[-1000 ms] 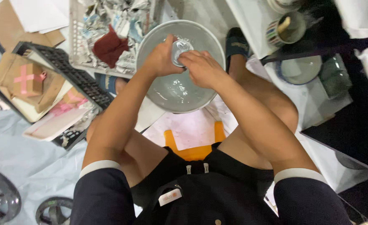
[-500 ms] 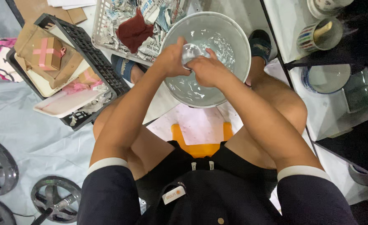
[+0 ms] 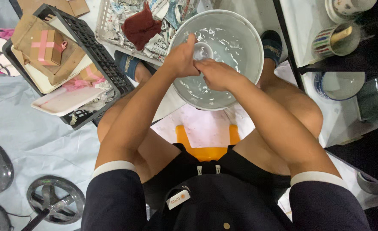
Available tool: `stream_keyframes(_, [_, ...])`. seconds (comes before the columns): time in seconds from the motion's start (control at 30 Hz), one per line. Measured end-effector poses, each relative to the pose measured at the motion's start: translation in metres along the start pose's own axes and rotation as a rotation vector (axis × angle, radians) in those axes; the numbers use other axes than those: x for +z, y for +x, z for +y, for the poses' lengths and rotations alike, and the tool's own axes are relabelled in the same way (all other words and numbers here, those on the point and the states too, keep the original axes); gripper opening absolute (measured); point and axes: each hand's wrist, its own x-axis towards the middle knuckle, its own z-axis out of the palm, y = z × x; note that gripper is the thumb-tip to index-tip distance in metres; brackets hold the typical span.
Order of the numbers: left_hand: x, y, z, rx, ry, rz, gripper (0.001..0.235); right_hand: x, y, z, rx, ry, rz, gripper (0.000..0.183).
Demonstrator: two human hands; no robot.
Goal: The person washes ceramic dishes by hand in a bucket of water. They scrub and rinse a white bowl, then a patterned plate, and finally a small cup, placing each item on a nearby shelf after cleaning.
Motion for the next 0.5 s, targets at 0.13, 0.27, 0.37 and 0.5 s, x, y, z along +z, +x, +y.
stream_keyframes(0.13, [0.009, 0.007, -0.002, 0.02, 0.033, -0.03, 0.089, -0.007, -0.013, 0.005, -0.002, -0.085, 0.096, 0.044])
stream_keyframes(0.27, [0.018, 0.011, -0.006, 0.064, 0.111, -0.042, 0.094, -0.014, -0.024, 0.017, 0.038, -0.048, 0.179, 0.042])
stream_keyframes(0.37, [0.023, 0.012, -0.006, 0.118, 0.18, -0.062, 0.099, -0.018, -0.035, 0.027, 0.096, -0.072, 0.207, 0.038])
stream_keyframes(0.5, [0.025, 0.016, -0.001, 0.061, 0.384, -0.194, 0.098, -0.022, -0.043, 0.034, 0.233, -0.082, 0.135, 0.039])
